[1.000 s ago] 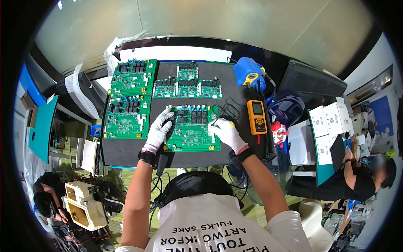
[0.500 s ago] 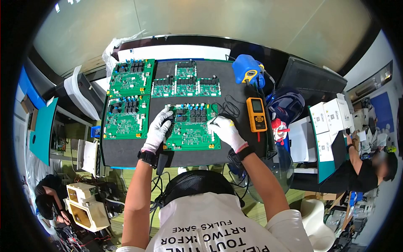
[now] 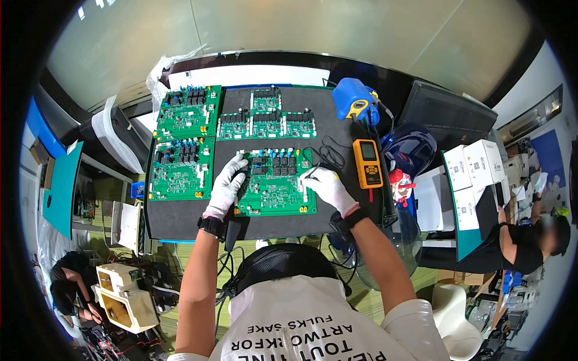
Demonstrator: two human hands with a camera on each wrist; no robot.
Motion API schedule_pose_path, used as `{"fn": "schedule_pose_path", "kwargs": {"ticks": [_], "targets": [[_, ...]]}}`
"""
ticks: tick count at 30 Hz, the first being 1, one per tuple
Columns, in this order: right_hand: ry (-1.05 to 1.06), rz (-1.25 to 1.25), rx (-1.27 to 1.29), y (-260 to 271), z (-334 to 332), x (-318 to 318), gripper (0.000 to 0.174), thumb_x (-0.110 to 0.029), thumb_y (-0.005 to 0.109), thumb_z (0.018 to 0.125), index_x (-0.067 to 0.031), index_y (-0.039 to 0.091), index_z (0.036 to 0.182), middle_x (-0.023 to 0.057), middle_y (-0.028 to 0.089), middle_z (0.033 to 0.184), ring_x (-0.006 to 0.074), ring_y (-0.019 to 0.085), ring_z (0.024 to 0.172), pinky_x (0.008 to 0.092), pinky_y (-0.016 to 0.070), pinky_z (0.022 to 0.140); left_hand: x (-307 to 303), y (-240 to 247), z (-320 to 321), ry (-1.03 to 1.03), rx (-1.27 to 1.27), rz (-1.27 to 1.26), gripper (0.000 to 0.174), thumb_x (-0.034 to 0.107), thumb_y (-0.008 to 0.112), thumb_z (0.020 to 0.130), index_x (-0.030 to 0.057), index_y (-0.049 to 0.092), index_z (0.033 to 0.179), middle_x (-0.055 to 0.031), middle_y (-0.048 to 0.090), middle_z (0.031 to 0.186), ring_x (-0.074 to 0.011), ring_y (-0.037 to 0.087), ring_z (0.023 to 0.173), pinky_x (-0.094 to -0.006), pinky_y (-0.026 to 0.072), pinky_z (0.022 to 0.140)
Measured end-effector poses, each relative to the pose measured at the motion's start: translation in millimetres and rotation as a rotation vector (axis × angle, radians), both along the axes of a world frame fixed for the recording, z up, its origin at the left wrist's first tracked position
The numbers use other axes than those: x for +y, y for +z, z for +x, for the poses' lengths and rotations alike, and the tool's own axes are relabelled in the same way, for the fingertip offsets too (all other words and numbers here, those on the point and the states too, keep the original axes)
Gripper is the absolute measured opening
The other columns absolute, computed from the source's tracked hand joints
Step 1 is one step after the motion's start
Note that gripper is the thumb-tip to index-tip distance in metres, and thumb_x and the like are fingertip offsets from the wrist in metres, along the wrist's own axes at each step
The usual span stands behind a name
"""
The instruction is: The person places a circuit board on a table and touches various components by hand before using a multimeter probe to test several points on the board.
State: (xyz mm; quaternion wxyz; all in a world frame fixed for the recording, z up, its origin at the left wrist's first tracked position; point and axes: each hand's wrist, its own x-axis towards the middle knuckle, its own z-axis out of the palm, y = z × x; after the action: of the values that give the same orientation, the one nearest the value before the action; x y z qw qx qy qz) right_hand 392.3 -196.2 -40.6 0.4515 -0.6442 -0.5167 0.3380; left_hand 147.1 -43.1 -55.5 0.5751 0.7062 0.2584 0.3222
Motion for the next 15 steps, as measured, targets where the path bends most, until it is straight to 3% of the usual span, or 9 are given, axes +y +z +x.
{"fn": "schedule_pose_path", "kwargs": {"ticks": [15], "targets": [[-0.006, 0.045, -0.051, 1.8, -5.8, -3.5, 0.01, -0.007, 0.062, 0.078, -0.0008, 0.064, 0.085, 0.0099, 0.064, 0.082, 0.0196, 0.062, 0.076, 0.0284, 0.0481, 0.069, 1.8, -3.1, -0.2, 0.004, 0.006, 0.028, 0.034, 0.005, 0.054, 0.085, 0.0016, 0.054, 0.118, -0.0121, 0.041, 0.135, -0.0225, 0.035, 0.127, -0.0312, 0.0253, 0.104]]}}
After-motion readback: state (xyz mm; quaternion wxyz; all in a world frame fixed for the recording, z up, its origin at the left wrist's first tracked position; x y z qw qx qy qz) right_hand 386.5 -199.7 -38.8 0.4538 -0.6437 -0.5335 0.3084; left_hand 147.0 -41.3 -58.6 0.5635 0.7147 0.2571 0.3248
